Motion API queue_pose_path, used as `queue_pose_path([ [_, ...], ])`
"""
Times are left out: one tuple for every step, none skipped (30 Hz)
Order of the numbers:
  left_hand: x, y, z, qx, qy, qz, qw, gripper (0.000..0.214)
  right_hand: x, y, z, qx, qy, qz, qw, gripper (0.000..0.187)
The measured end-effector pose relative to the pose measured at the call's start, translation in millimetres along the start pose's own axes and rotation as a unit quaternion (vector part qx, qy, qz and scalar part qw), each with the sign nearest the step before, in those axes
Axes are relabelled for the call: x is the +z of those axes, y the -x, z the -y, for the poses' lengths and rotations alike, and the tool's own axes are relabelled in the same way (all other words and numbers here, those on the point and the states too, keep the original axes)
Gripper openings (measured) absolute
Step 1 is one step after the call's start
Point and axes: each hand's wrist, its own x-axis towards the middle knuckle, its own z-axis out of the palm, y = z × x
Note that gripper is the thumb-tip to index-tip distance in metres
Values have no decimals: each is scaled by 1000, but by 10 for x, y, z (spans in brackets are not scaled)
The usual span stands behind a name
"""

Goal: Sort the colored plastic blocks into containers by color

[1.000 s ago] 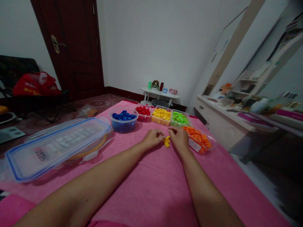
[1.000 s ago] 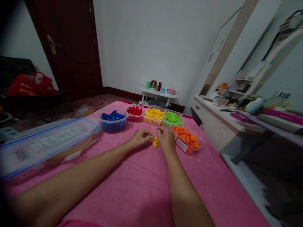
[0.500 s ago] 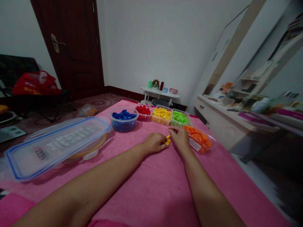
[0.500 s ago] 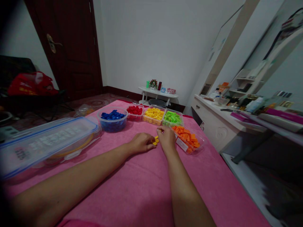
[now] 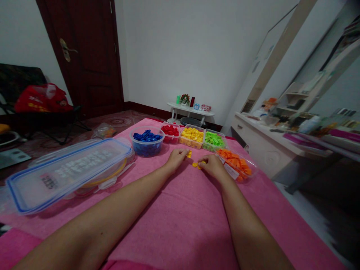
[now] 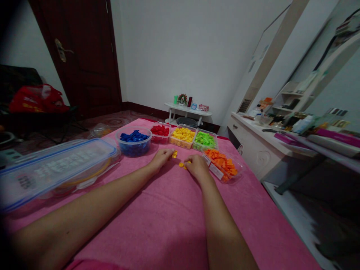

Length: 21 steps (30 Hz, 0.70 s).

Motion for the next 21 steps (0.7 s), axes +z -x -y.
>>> queue_pose_path([
  [-6, 0, -27, -39, 59, -2, 998, 33, -9, 20, 21, 10, 22, 19, 1000, 15],
  [-14, 0, -57, -79, 120, -2, 990, 29, -16, 40, 44, 22, 50, 35, 998, 15],
  [-26, -2, -88, -116, 177, 1, 977, 26, -21, 58, 67, 35, 77, 44, 995, 17],
  [-40, -6, -116, -145, 224, 7, 964, 24, -26, 72, 87, 46, 99, 48, 993, 19],
  [-56, -11, -140, -166, 258, 15, 952, 24, -29, 83, 103, 54, 115, 50, 991, 20],
  [-74, -19, -158, -180, 279, 22, 943, 25, -33, 90, 116, 58, 125, 51, 989, 20],
  [-92, -27, -169, -187, 289, 29, 938, 27, -38, 91, 125, 61, 130, 51, 988, 19],
  [-108, -34, -175, -193, 295, 36, 935, 29, -48, 88, 134, 62, 132, 49, 988, 17],
  [-121, -40, -177, -205, 304, 42, 929, 31, -61, 80, 144, 61, 132, 43, 988, 16],
  [-129, -42, -177, -219, 311, 50, 923, 34, -78, 68, 160, 59, 130, 31, 989, 16],
  [-132, -40, -178, -234, 314, 62, 918, 37, -97, 53, 184, 52, 123, 14, 991, 16],
  [-128, -34, -181, -250, 315, 78, 912, 40, -117, 38, 218, 41, 109, -6, 993, 16],
  [-119, -23, -188, -266, 314, 97, 906, 44, -135, 24, 262, 23, 88, -27, 995, 17],
  [-104, -9, -198, -279, 313, 114, 901, 47, -149, 13, 317, 1, 60, -46, 997, 17],
  [-86, 7, -212, -287, 314, 131, 895, 50, -158, 6, 378, -22, 25, -61, 998, 17],
  [-65, 23, -226, -294, 321, 144, 889, 51, -160, 5, 442, -45, -15, -72, 996, 19],
  [-45, 37, -241, -299, 331, 152, 882, 51, -156, 7, 502, -64, -58, -81, 993, 22],
  [-27, 46, -252, -304, 343, 157, 875, 50, -146, 11, 552, -80, -101, -91, 988, 27],
  [-14, 51, -260, -307, 354, 160, 869, 49, -131, 17, 588, -90, -139, -103, 981, 32],
  [-5, 51, -263, -309, 363, 160, 864, 48, -111, 22, 603, -94, -170, -119, 974, 34],
  [-2, 45, -260, -310, 370, 160, 861, 48, -87, 25, 598, -93, -189, -137, 968, 33],
])
